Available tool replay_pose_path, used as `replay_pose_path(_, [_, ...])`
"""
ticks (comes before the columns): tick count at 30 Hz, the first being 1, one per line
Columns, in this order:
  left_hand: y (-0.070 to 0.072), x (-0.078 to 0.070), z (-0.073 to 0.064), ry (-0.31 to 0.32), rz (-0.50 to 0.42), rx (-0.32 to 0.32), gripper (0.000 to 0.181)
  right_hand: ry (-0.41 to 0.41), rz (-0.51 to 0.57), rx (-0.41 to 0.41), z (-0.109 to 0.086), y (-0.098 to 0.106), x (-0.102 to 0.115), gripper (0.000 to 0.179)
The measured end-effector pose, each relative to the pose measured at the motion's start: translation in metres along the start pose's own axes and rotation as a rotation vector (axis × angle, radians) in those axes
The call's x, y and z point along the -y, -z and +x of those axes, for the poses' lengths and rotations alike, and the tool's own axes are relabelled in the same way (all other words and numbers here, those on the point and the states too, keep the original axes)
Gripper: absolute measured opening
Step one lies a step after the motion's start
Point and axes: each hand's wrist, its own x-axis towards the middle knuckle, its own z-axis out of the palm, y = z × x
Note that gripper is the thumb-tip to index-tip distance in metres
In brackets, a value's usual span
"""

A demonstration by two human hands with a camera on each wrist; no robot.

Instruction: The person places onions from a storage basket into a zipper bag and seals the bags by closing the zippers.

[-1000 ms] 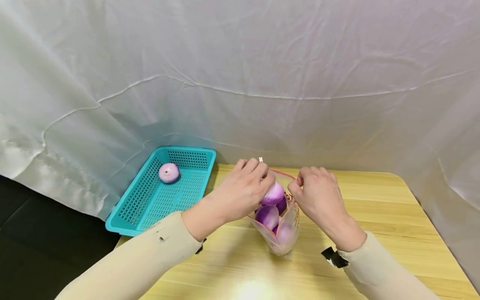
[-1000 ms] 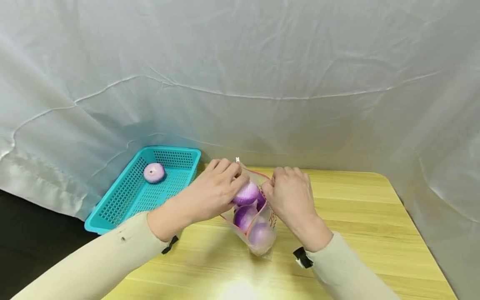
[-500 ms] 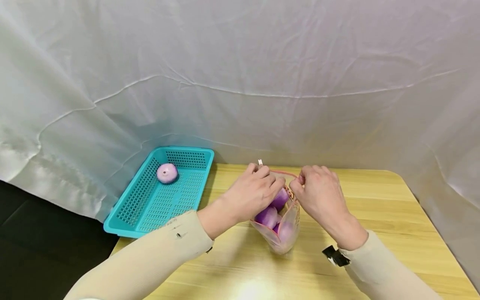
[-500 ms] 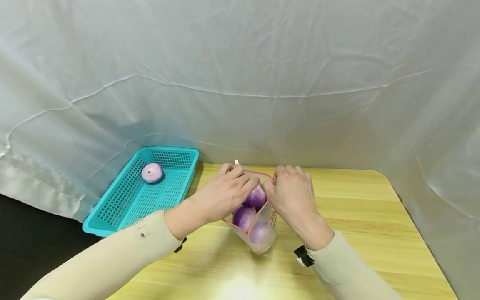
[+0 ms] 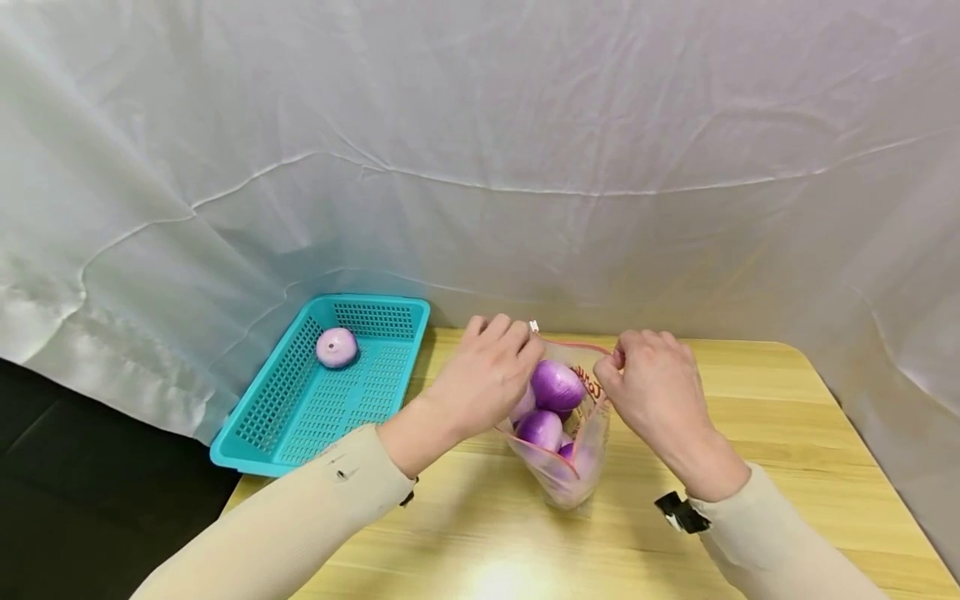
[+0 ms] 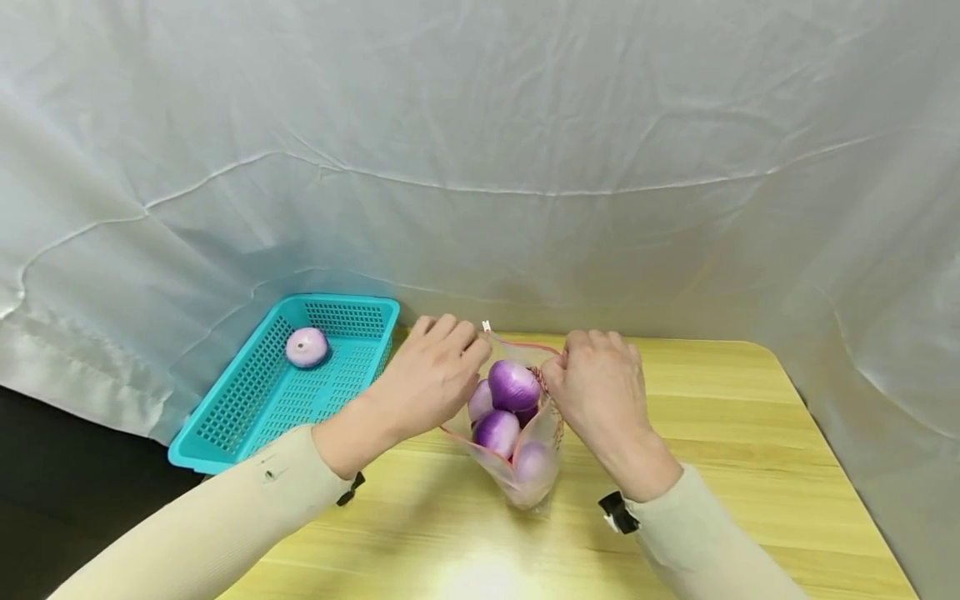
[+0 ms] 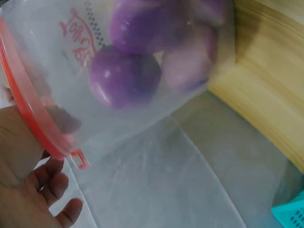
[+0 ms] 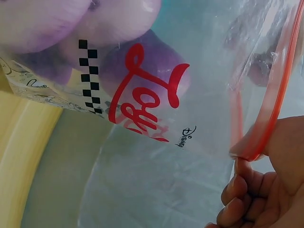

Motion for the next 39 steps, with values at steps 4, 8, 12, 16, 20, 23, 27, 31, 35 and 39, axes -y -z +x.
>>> replay_pose_path(4, [0.000,0.006,-0.005,0.128,0.011,-0.034,0.018,0.005,-0.004,-0.023,-0.001,0.002,-0.001,0.018])
replay_pose_path(8, [0.003,0.007,-0.006,0.193,0.044,-0.032,0.025,0.058,-0.016,-0.026,-0.004,0.006,0.003,0.017])
replay_pose_path(12, [0.007,0.003,-0.001,0.223,0.031,-0.045,0.025,0.133,-0.011,-0.033,-0.007,0.012,0.014,0.016])
replay_pose_path(16, [0.007,0.000,0.003,0.255,0.053,-0.045,0.024,0.141,-0.007,-0.055,-0.008,0.016,0.020,0.015])
replay_pose_path(20, [0.002,-0.001,0.003,0.245,0.080,-0.024,0.025,0.129,-0.027,-0.057,-0.007,0.014,0.018,0.016])
replay_pose_path(23, [-0.001,-0.001,0.002,0.228,0.086,-0.031,0.025,0.129,-0.044,-0.053,-0.006,0.010,0.014,0.020])
replay_pose_path(27, [-0.004,-0.001,0.001,0.221,0.089,-0.056,0.023,0.137,-0.053,-0.055,-0.006,0.005,0.011,0.022])
replay_pose_path(31, [-0.005,-0.001,0.001,0.224,0.090,-0.051,0.024,0.135,-0.050,-0.054,-0.006,0.003,0.011,0.021])
replay_pose_path(35, [-0.006,0.000,0.000,0.226,0.092,-0.045,0.025,0.149,-0.056,-0.076,-0.007,0.000,0.011,0.019])
replay_pose_path(39, [-0.008,0.001,0.000,0.218,0.085,-0.060,0.024,0.196,-0.062,-0.124,-0.008,-0.005,0.011,0.019])
